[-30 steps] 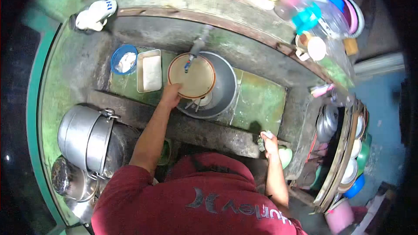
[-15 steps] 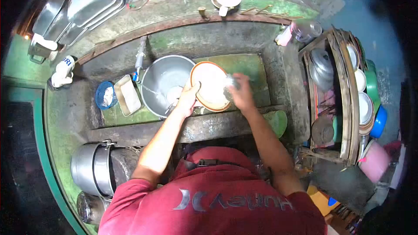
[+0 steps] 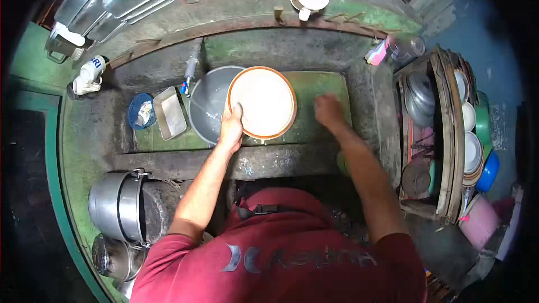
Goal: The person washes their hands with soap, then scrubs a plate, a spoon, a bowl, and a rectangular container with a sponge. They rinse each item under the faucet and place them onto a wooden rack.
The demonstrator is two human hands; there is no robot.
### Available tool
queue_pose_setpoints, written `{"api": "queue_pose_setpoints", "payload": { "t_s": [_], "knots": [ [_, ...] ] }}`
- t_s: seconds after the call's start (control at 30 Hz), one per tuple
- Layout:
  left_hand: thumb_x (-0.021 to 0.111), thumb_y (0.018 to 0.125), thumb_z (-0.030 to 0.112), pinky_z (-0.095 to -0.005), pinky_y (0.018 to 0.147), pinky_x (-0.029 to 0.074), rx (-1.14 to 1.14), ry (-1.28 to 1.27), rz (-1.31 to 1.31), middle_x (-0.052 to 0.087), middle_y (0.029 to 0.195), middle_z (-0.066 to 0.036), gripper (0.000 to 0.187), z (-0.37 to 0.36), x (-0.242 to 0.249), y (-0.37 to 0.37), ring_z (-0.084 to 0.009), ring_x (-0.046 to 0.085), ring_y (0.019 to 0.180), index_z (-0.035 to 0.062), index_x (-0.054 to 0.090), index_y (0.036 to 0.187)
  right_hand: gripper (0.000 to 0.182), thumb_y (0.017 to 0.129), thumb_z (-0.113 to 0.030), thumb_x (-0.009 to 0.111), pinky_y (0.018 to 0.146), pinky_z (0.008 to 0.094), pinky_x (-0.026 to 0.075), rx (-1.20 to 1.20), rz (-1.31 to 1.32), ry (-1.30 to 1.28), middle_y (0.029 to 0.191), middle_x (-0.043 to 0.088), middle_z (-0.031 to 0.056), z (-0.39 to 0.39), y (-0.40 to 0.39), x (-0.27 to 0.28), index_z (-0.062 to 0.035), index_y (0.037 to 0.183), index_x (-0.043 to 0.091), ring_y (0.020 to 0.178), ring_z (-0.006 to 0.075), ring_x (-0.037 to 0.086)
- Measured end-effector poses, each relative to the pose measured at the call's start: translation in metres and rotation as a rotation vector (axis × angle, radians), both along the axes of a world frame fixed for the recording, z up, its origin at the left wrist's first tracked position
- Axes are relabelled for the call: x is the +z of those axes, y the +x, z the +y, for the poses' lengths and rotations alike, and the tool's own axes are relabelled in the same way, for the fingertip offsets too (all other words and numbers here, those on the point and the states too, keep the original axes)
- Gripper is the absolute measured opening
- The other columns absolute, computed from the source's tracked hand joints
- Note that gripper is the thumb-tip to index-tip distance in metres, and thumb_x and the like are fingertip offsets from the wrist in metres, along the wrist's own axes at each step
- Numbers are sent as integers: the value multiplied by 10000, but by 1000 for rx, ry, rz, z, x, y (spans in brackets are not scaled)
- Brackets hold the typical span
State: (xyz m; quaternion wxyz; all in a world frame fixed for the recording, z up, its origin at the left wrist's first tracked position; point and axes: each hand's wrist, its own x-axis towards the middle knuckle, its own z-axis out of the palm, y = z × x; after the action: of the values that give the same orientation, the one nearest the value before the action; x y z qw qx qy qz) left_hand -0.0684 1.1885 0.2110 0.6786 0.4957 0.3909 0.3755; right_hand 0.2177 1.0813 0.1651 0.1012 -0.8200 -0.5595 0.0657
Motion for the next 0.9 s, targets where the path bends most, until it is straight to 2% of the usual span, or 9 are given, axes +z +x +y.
{"api": "queue_pose_setpoints", "payload": {
  "t_s": [0.07, 0.2, 0.3, 0.4, 0.53, 0.7, 0.8, 0.83, 0.9],
  "knots": [
    [402, 1013, 154, -338, 1074, 316, 59, -67, -12, 444, 1389, -142, 449, 3, 1, -10, -211, 419, 1270, 26, 317, 1435, 153, 817, -156, 607, 751, 493, 485, -237, 269, 207, 834, 602, 212, -8, 22, -4, -48, 913, 656, 839, 409, 595],
    [388, 1002, 141, -399, 963, 461, 190, -190, 28, 474, 1337, -118, 394, 25, -45, -47, -232, 509, 1172, 102, 358, 1394, 119, 809, -145, 635, 677, 427, 485, -218, 69, 290, 768, 630, 182, -34, 0, -11, -34, 851, 636, 758, 390, 613],
    [373, 1010, 168, -527, 762, 592, 372, -433, -159, 496, 1317, -142, 423, 57, -63, -92, -329, 609, 1074, 216, 269, 1418, 125, 824, -155, 663, 713, 361, 478, -343, 470, 191, 800, 647, 148, -51, -14, 2, -46, 881, 643, 763, 284, 623],
    [378, 1008, 158, -489, 795, 587, 486, -552, -251, 510, 1298, -188, 362, 89, -79, -129, -346, 603, 1092, 140, 333, 1367, 117, 846, -148, 659, 739, 323, 464, -480, 664, 151, 800, 643, 76, -66, -29, -6, -44, 898, 646, 774, 182, 590],
    [435, 971, 118, -516, 794, 566, 339, -577, -274, 556, 1244, -169, 378, 103, -85, -131, -343, 611, 1072, 124, 359, 1341, 100, 879, -114, 627, 757, 273, 430, -575, 1016, 142, 849, 619, -5, -67, -49, -4, -30, 933, 636, 807, 97, 523],
    [467, 943, 81, -535, 799, 560, 250, -594, -387, 518, 1266, -191, 429, 127, -99, -123, -346, 624, 1026, 137, 354, 1353, 147, 893, -124, 600, 759, 266, 420, -617, 1098, 137, 865, 615, -6, -54, -62, 14, -26, 999, 628, 810, 91, 518],
    [479, 848, 4, -420, 734, 606, 104, -592, -93, 596, 1155, -185, 484, 133, -93, -98, -304, 658, 970, 11, 392, 1324, 157, 902, -134, 581, 748, 262, 437, -638, 1195, 258, 872, 622, 10, -62, -58, 18, -30, 1012, 621, 800, 104, 548],
    [488, 792, -44, -347, 702, 599, 115, -439, 25, 609, 1117, -172, 549, 115, -60, -78, -260, 664, 963, 35, 408, 1330, 150, 906, -133, 569, 771, 266, 452, -700, 1452, 316, 900, 628, 33, -73, -56, 24, -39, 1014, 614, 844, 127, 579],
    [474, 754, -68, -367, 712, 593, -1, -321, 187, 606, 1121, -172, 580, 92, -19, -45, -279, 648, 973, 46, 435, 1321, 134, 910, -151, 567, 761, 284, 468, -795, 1708, 583, 912, 623, 26, -80, -58, 57, -76, 1014, 604, 862, 131, 585]
  ]
}}
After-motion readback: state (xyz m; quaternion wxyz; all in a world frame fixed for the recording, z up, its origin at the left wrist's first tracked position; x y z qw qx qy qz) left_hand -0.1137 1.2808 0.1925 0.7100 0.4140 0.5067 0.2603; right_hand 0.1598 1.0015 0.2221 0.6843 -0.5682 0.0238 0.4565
